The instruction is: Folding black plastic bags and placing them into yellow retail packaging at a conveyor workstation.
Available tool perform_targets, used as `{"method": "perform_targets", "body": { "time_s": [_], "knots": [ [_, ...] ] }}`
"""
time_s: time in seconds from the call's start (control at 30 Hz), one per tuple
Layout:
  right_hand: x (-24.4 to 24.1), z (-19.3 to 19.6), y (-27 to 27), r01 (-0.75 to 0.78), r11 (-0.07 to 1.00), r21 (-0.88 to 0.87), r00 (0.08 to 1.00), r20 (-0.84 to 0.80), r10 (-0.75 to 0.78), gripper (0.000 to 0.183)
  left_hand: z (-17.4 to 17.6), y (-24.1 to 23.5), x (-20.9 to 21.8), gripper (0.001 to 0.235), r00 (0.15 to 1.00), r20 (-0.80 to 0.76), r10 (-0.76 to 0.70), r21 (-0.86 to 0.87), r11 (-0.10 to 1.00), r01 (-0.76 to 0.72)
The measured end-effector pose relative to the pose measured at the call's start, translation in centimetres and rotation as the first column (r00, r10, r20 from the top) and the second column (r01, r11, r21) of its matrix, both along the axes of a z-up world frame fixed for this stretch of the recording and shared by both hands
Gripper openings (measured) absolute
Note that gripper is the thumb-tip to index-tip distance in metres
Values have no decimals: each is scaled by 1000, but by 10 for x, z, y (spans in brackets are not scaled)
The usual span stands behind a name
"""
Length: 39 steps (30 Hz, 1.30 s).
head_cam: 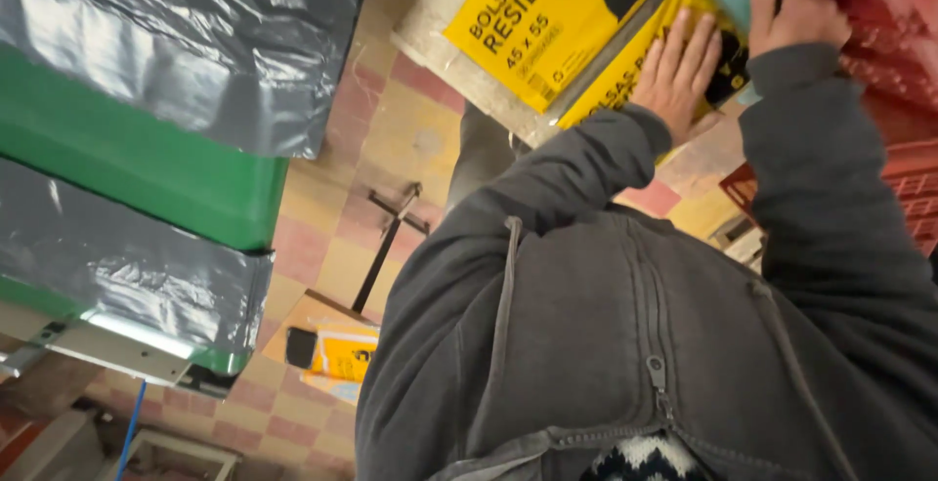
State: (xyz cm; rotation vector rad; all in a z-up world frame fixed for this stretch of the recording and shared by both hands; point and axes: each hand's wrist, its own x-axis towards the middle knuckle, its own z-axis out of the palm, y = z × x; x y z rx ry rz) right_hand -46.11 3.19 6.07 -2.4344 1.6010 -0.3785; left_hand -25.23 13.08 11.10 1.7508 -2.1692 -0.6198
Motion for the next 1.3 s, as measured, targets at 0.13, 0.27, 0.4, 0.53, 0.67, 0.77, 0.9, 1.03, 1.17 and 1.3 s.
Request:
{"method": "perform_targets", "body": {
  "time_s": [0.13,0.27,0.4,0.53,0.67,0.77,0.9,1.03,1.17,1.3],
  "knots": [
    [22,37,-4,-13,1000,-6,999,46,14,42,12,3,24,122,999,-40,13,63,998,-11],
    [0,11,5,-21,1000,17,1000,-10,21,38,6,25,36,126,992,-102,73,24,997,-71],
    [-15,-20,-3,10,1000,-22,999,-37,-11,43,18,30,57,125,992,-92,89,8,996,-88],
    [-12,-13,1,-32,999,-28,995,92,35,45,25,48,73,119,996,-57,66,28,998,-64],
    [-11,-18,-4,28,999,-32,1000,-11,-29,47,20,63,84,116,998,-56,34,-37,999,-37],
    [10,6,-5,46,995,-83,999,-4,-46,37,11,67,95,112,1000,-3,-8,-33,999,8],
    [31,41,2,74,988,-135,995,-53,-82,27,-5,33,121,82,994,102,-48,-145,987,62],
    [34,45,2,87,971,-222,976,-178,-128,29,-12,-48,177,83,938,221,268,-374,911,-172],
    [51,80,10,143,970,-196,978,-124,-169,28,17,-79,201,110,905,127,405,-225,901,-372],
    [52,115,22,107,989,-101,980,180,-88,15,55,-97,200,112,887,277,368,142,898,-417]
  ]
}}
